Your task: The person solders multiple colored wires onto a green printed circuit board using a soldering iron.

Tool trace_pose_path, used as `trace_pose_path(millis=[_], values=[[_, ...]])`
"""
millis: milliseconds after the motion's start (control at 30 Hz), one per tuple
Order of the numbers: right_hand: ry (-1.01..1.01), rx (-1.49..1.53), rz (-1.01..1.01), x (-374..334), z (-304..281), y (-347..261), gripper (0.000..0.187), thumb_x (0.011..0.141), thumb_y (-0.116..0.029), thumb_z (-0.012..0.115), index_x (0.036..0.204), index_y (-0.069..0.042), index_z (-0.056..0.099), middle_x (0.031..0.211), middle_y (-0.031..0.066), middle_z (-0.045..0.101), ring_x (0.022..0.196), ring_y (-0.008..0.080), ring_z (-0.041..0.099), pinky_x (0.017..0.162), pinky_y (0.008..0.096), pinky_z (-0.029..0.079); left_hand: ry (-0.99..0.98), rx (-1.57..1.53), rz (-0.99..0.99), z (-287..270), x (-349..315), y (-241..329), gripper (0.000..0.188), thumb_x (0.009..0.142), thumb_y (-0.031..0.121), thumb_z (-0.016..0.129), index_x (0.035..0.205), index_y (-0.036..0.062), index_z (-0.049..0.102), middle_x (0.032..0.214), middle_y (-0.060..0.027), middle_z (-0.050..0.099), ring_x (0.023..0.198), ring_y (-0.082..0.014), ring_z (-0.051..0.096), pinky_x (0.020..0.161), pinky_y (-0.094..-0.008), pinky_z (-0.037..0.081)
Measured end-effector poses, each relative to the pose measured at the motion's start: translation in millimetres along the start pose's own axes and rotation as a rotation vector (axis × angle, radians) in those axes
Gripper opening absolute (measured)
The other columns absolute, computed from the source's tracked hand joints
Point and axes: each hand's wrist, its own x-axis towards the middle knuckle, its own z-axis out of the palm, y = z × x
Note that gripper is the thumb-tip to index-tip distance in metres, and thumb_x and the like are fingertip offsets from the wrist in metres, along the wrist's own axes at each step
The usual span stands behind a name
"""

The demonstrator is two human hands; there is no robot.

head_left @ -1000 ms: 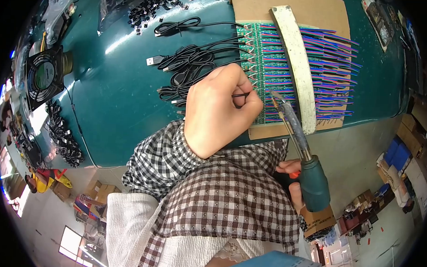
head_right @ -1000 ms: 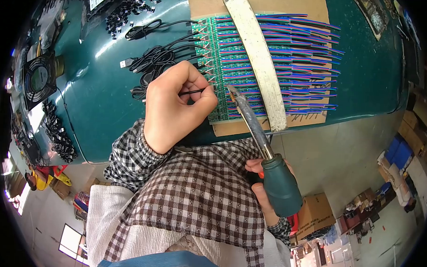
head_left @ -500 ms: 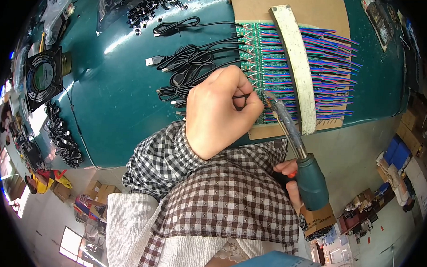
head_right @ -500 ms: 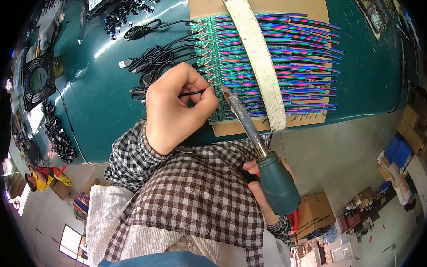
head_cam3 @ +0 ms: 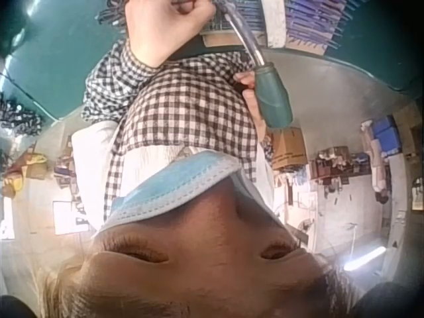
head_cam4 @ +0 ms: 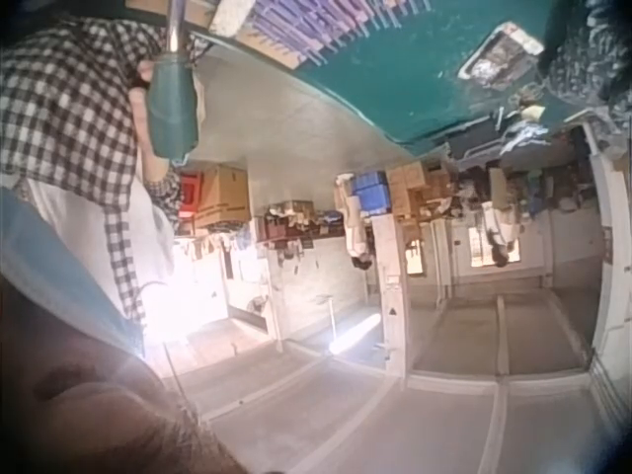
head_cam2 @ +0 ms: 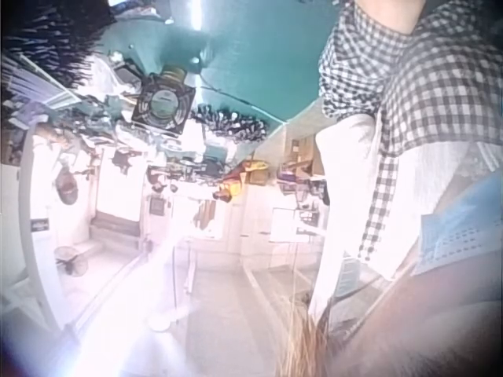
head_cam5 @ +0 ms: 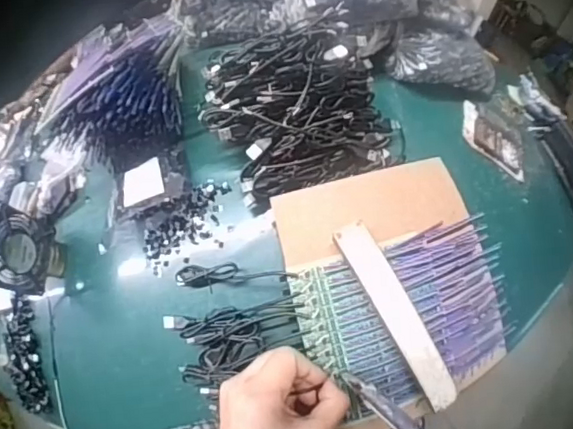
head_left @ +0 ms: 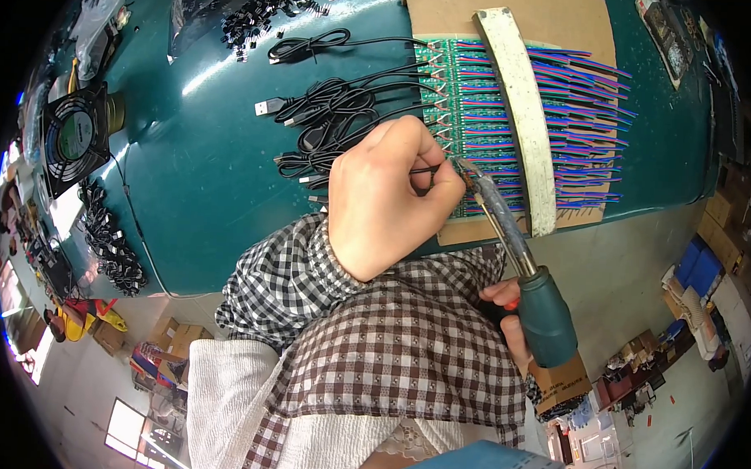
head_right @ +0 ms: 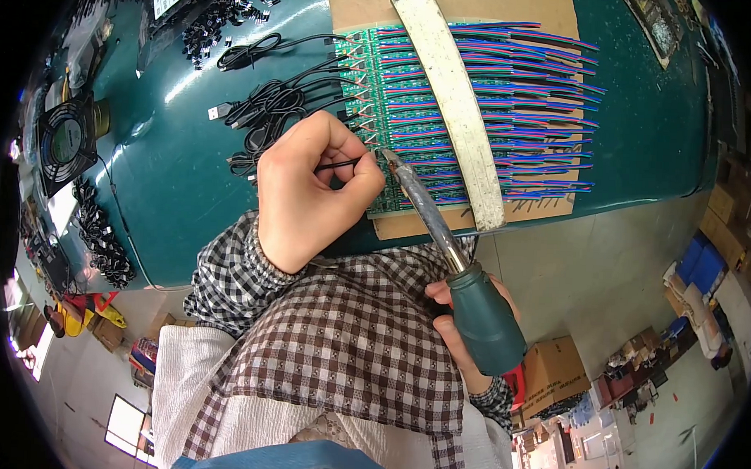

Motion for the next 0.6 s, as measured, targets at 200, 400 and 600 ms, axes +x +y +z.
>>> trace_pose_path(millis=[200, 400, 600], values=[[-0.001, -0.005, -0.006, -0.7, -0.9, 3.3, 0.030, 0.077, -0.020, 0.078, 0.093, 0.001, 0.063, 0.087, 0.0124, 0.066, 0.083, 0.0235, 0.066, 0.078, 0.0341, 0.053, -0.005, 0.008, 0.000, 0.2, -0.8, -1.2, 0.014, 0.072, -0.001, 0.070, 0.073, 0.0016, 0.056, 0.068, -0.0001, 0.056, 0.058, -0.0025, 0.054, 0.052, -0.0170, 0.044], [0.017, 0.015, -0.008, -1.7, 1.0, 5.3, 0.029, 0.077, -0.018, 0.078, 0.093, 0.001, 0.063, 0.088, 0.0127, 0.066, 0.083, 0.0236, 0.066, 0.078, 0.0339, 0.053, -0.007, 0.012, 0.010, 0.0, -0.7, -1.0, 0.014, 0.072, -0.001, 0.070, 0.073, 0.0013, 0.057, 0.068, -0.0004, 0.056, 0.058, -0.0027, 0.054, 0.053, -0.0172, 0.044], [0.028, 0.030, -0.025, -2.5, 0.8, 10.7, 0.031, 0.077, -0.019, 0.078, 0.092, 0.002, 0.062, 0.087, 0.0130, 0.065, 0.084, 0.0237, 0.066, 0.077, 0.0343, 0.053, 0.035, -0.014, 0.012, 2.8, -0.8, -1.8, 0.018, 0.066, 0.003, 0.069, 0.071, 0.0063, 0.052, 0.063, -0.0021, 0.053, 0.053, -0.0152, 0.056, 0.049, -0.0293, 0.046]])
